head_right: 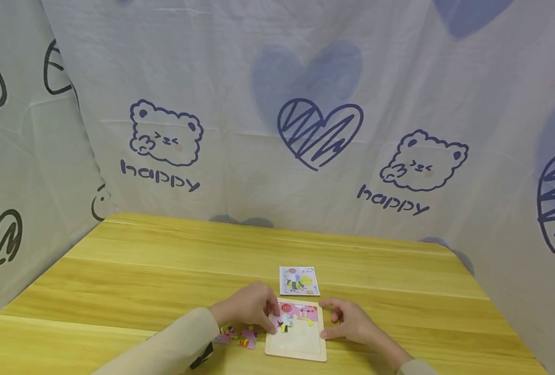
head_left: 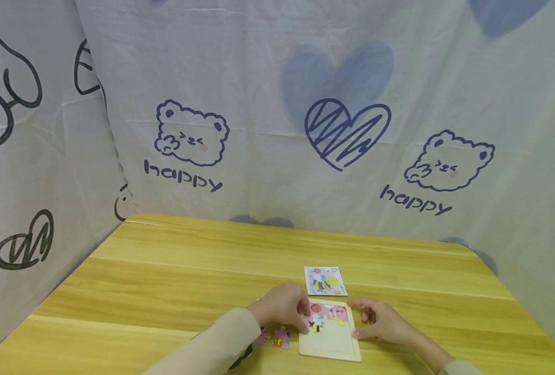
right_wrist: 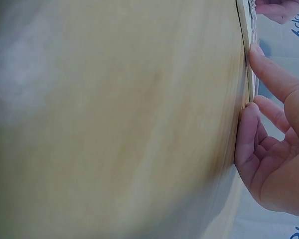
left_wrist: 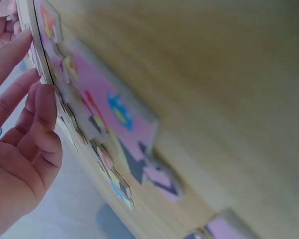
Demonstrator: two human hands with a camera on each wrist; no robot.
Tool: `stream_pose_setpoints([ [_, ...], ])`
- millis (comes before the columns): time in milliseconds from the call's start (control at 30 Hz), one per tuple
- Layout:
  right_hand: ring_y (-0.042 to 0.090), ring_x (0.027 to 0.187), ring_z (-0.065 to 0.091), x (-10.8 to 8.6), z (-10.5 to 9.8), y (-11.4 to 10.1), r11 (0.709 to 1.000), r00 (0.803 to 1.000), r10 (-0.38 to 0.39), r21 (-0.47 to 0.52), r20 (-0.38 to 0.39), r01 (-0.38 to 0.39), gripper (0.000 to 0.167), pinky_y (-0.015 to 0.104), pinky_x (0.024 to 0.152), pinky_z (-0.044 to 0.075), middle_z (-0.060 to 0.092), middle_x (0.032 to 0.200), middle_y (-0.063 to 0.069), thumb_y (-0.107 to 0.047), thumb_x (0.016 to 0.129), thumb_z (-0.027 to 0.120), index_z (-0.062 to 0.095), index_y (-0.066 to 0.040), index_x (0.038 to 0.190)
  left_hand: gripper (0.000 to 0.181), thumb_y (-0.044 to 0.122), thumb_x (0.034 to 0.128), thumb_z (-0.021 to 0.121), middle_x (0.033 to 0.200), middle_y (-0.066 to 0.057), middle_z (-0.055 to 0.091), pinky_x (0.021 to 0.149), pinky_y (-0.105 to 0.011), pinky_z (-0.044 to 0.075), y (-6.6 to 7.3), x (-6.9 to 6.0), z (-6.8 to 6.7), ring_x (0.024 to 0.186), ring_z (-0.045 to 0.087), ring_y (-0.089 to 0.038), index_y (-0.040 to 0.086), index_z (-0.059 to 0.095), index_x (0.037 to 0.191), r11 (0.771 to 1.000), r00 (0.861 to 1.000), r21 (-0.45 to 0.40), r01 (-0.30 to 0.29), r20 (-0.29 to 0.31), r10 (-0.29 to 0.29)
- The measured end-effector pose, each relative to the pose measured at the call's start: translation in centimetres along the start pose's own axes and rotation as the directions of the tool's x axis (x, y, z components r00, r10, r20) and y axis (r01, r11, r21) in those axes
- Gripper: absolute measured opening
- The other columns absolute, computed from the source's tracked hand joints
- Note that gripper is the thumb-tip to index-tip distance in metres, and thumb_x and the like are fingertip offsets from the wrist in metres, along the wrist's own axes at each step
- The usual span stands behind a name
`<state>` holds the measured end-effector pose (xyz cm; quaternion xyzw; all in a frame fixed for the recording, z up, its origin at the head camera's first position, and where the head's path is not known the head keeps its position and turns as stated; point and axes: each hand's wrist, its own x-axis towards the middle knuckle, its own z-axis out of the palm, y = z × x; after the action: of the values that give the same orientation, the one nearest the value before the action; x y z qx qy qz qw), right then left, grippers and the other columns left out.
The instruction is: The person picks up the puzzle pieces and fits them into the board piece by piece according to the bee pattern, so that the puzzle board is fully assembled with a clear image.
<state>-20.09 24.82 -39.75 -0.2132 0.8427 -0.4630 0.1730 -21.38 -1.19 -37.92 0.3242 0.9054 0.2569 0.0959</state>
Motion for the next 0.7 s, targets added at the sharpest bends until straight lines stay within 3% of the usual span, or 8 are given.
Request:
stream_pose_setpoints([
  [333, 0.005, 0.048, 0.032, 0.0, 0.0, 0.0, 1.000, 1.000, -0.001, -0.007, -0.003, 0.001, 0.063, 0.016, 0.040, 0.030, 0.042, 0.074, 0.004, -0.019, 0.071, 0.075, 0.046, 0.010, 0.120, 0.018, 0.020, 0.0645, 0.078, 0.057, 0.012, 0.050, 0.050, -0.016, 0.037, 0.7, -0.3, 0.0, 0.050, 0.043, -0.003, 0.014, 0.070, 0.079, 0.996, 1.000, 0.086, 0.013, 0.015, -0.014],
  [500, 0.005, 0.049, 0.032, 0.1, 0.0, 0.1, 1.000, 1.000, -0.003, -0.008, -0.002, 0.003, 0.062, 0.016, 0.041, 0.030, 0.042, 0.074, 0.004, -0.016, 0.072, 0.075, 0.046, 0.011, 0.120, 0.023, 0.020, 0.0629, 0.079, 0.063, 0.012, 0.051, 0.054, -0.017, 0.038, 0.2, -0.1, -0.1, 0.056, 0.044, -0.003, 0.014, 0.070, 0.083, 1.000, 1.000, 0.023, 0.013, 0.002, -0.013],
  [700, 0.005, 0.049, 0.032, 0.2, 0.1, 0.2, 1.000, 1.000, -0.025, 0.010, -0.004, 0.025, 0.059, 0.016, 0.041, 0.029, 0.042, 0.073, 0.003, -0.011, 0.073, 0.074, 0.045, 0.012, 0.119, 0.031, 0.016, 0.0640, 0.080, 0.066, 0.010, 0.054, 0.053, -0.016, 0.040, -0.4, 0.6, -0.1, 0.056, 0.043, -0.002, 0.012, 0.071, 0.094, 0.992, 0.998, -0.115, -0.057, 0.029, 0.061],
])
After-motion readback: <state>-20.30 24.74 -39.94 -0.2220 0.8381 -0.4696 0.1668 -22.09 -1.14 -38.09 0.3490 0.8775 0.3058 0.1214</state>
